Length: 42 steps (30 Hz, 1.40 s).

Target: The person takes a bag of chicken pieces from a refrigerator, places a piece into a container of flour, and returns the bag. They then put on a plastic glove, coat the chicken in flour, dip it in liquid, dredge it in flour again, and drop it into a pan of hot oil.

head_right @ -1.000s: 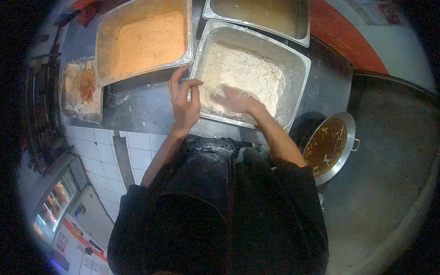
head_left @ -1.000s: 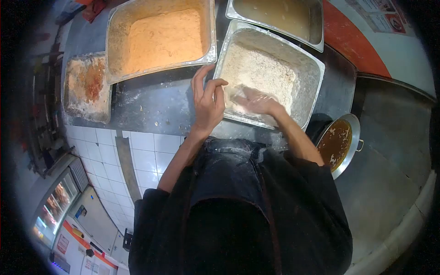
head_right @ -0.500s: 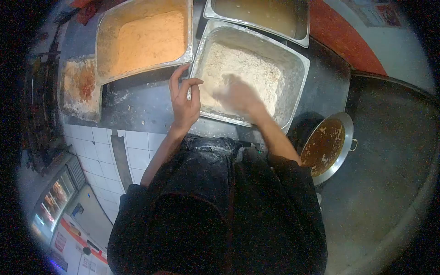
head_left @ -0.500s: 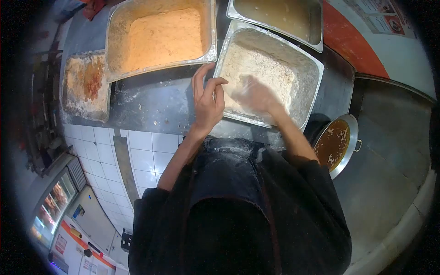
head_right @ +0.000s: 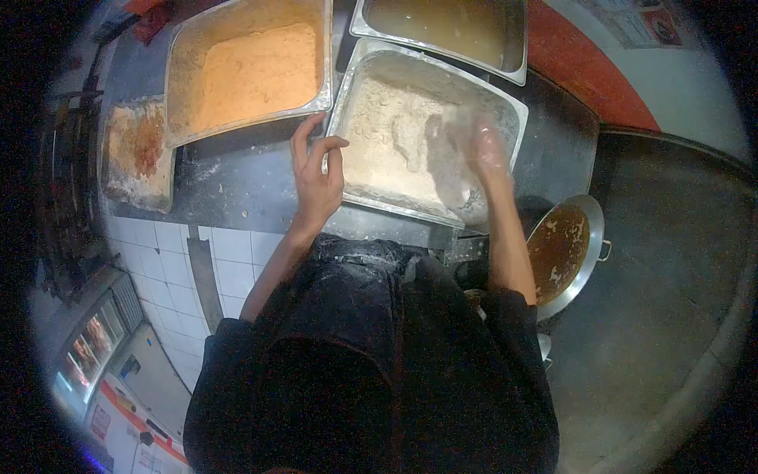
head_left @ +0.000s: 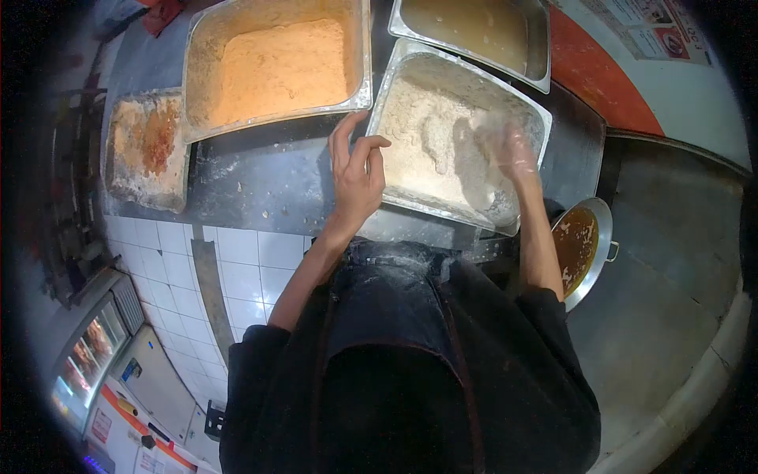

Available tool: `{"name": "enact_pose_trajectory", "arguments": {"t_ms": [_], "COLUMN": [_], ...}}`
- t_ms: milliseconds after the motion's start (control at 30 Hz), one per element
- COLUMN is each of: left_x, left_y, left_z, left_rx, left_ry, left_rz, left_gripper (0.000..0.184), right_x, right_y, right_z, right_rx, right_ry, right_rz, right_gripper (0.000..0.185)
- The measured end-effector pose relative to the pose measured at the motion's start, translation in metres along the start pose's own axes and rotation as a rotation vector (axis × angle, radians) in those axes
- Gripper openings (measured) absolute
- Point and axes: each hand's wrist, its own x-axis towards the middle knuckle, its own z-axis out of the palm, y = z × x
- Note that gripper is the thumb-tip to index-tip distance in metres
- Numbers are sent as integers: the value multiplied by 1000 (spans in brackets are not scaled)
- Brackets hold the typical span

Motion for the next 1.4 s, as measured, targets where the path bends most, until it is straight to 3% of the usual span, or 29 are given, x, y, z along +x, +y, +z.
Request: {"name": "enact_pose_trajectory", "arguments": {"t_ms": [33,67,200,267,300,367,400,467,500,567,600,667,700,767,800,900,967,1033,1100,1167,1300,1367,1400], "left_x": [0,1,1,-1,0,0,0,-1,-1,0,0,-1,-1,-1,-2,0,-4,-2,-3,1,-3,-1,-1], "left_y": [1,1,1,1,1,2,3,1,1,1,1,-1,-1,-1,-2,-1,-2,-3,-3,-4,-6,-6,-7], "left_z": [0,1,1,-1,-1,-1,-1,-3,-3,-1,-1,-3,-2,0,0,0,-4,0,-2,-2,-3,-1,-1], "left_rx": [6,3,-2,-4,-5,-11,-8,0,-8,-25,-4,19,2,-26,-31,-29,-26,-36,-57,-67,-53,-79,-75], "left_ry": [0,0,-6,-11,-12,-9,-11,-10,-7,-8,-12,-18,-11,-18,-24,-21,-45,-53,-79,-81,-112,-124,-121], "left_rz": [-1,2,-4,10,9,7,13,14,15,27,31,38,35,43,45,71,84,69,89,109,120,119,123], "left_gripper": [12,12,13,13,13,13,13,13,13,13,13,13,13,13,14,16,17,17,17,17,18,18,18], "right_x": [-8,-30,-30,-14,-18,-26,-26,-27,-36,-57,-63,-72,-67,-43,-30,-40,-53,-38,-29,-24,-50,-56,-44], "right_y": [1,-53,-20,20,2,-33,-27,-7,-16,-41,-57,-83,-73,-20,6,-22,-49,-31,-14,-25,-69,-89,-63], "right_z": [6,17,73,85,78,60,54,42,40,28,26,31,37,59,71,65,63,65,83,81,57,51,63], "right_rx": [320,-549,-727,-809,-809,-604,-610,238,240,-564,-565,-439,-438,-328,-244,-408,-432,-346,-79,-357,-199,-311,-306], "right_ry": [-89,-163,-220,-267,-258,-88,-87,219,222,384,392,441,448,563,469,552,506,554,599,592,484,372,384], "right_rz": [264,131,94,-96,-93,169,164,31,33,-437,-437,-239,-239,-472,-289,-427,-294,-254,-377,-183,-219,-38,-30], "right_gripper": [46,44,44,43,43,44,44,30,30,31,31,28,28,33,31,28,26,31,33,35,44,46,46]}}
